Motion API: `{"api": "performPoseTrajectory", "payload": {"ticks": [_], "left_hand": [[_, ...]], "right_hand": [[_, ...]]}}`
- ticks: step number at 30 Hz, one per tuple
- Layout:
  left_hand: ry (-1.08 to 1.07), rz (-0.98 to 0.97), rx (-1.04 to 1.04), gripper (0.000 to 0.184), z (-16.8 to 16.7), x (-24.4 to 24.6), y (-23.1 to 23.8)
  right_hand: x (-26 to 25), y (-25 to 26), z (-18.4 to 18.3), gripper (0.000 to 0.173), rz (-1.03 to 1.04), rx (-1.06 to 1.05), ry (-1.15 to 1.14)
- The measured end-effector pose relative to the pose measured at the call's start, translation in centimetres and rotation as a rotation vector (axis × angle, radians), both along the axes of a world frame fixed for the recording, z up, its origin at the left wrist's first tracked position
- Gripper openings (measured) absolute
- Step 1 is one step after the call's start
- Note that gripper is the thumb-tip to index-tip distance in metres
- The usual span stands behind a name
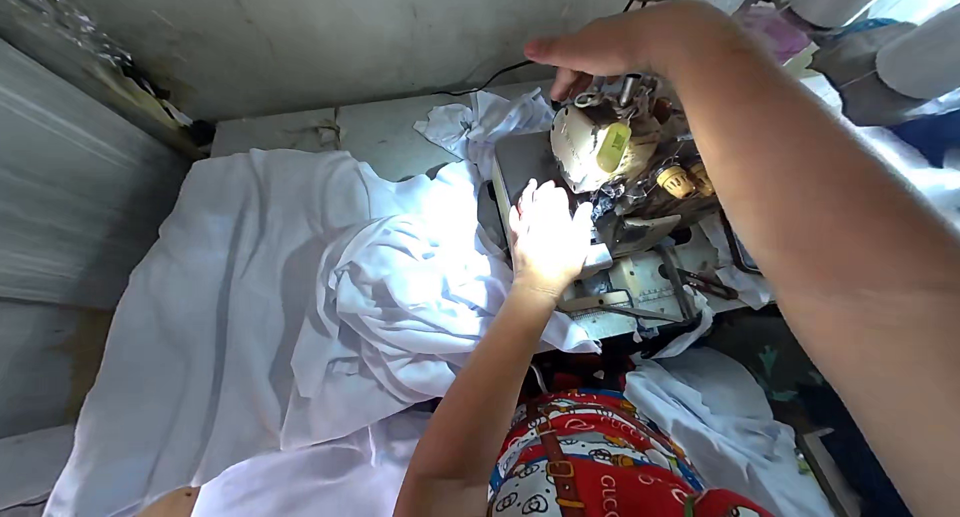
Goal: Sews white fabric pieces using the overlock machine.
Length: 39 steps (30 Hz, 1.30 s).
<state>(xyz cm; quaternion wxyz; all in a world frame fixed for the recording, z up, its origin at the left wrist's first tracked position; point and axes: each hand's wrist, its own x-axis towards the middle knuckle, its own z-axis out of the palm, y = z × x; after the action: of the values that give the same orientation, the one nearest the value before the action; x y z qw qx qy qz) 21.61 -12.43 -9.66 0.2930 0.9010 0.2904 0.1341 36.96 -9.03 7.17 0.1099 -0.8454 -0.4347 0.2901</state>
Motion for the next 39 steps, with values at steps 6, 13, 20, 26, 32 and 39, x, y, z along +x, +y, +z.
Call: {"api": "performPoseTrajectory", "payload": {"ticks": [6, 13, 20, 26, 32, 39], "left_hand": [[0.027, -0.014, -0.044, 0.056, 0.5, -0.2, 0.1], [-0.008, -0.007, -0.048, 0.051, 0.8, -0.4, 0.2], [-0.048, 0.072, -0.060, 0.037, 1.0, 0.6, 1.1], [-0.383, 0.044, 0.029, 0.020, -0.1, -1.3, 2.9], [-0.304, -0.004, 0.220, 0.021, 0.4, -0.6, 1.4], [-0.117, 0.042, 0.101, 0.023, 0.6, 0.2, 1.2]], "right_hand": [[0.0, 1.7, 0.9, 0.063, 0.062, -0.110, -0.007], [1.4, 6.9, -1.9, 0.036, 0.087, -0.194, -0.103], [2.3, 6.5, -4.3, 0.032, 0.455, -0.040, -0.398], [-2.9, 5.1, -0.7, 0.032, -0.013, -0.135, -0.245], [-3.0, 1.2, 1.7, 0.065, 0.105, -0.160, -0.197], [-1.2, -11.3, -2.8, 0.044, 0.241, 1.017, -0.350]]}}
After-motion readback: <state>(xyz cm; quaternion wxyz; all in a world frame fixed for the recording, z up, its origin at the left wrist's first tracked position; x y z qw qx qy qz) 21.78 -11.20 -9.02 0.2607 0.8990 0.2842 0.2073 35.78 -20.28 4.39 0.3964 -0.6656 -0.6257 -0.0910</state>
